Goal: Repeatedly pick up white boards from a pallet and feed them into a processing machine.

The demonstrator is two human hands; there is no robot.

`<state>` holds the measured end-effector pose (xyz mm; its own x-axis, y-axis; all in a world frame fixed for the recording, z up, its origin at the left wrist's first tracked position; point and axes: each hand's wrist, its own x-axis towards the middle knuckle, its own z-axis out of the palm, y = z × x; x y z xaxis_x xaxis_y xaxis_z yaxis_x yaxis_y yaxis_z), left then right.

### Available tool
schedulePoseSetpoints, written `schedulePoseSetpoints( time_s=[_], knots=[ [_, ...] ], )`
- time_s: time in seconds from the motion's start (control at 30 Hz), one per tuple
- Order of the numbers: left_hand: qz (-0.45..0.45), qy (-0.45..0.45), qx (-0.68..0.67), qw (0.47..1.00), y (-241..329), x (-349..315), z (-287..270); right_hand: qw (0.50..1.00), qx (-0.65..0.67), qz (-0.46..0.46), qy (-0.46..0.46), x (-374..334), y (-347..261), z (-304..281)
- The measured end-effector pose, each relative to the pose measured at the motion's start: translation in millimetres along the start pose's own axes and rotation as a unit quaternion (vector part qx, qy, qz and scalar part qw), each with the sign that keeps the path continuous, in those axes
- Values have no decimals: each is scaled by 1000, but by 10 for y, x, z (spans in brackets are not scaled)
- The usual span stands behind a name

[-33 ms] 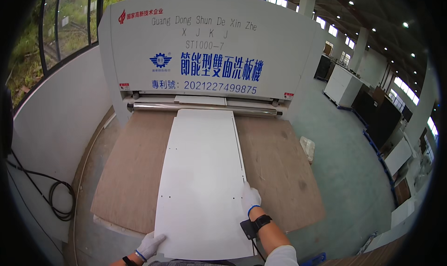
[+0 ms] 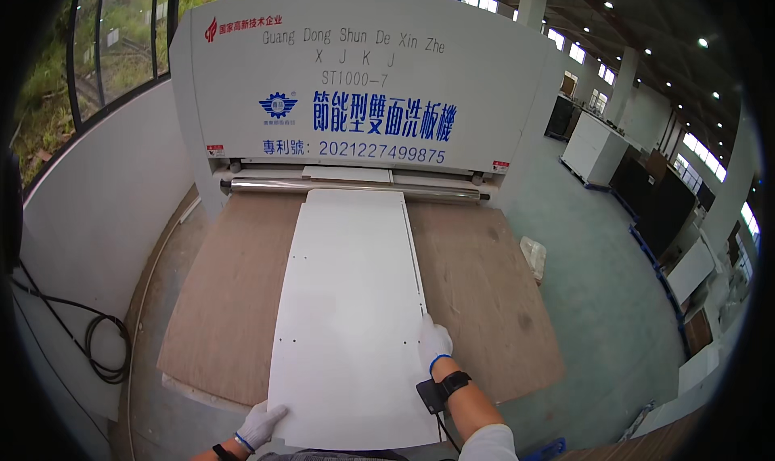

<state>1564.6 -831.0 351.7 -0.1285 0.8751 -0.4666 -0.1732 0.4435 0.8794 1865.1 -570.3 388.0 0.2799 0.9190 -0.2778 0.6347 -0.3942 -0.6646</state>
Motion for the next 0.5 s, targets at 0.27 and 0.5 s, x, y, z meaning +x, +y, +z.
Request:
schedulePoseSetpoints(
  time_s=[0.27,0.5],
  knots=[
    [7,4,5,1000,80,264,-49,1000,22,4,4,257,-176,50],
    [-10,12,-31,999,64,422,-91,1000,17,-9,-7,303,-328,60]
  ],
)
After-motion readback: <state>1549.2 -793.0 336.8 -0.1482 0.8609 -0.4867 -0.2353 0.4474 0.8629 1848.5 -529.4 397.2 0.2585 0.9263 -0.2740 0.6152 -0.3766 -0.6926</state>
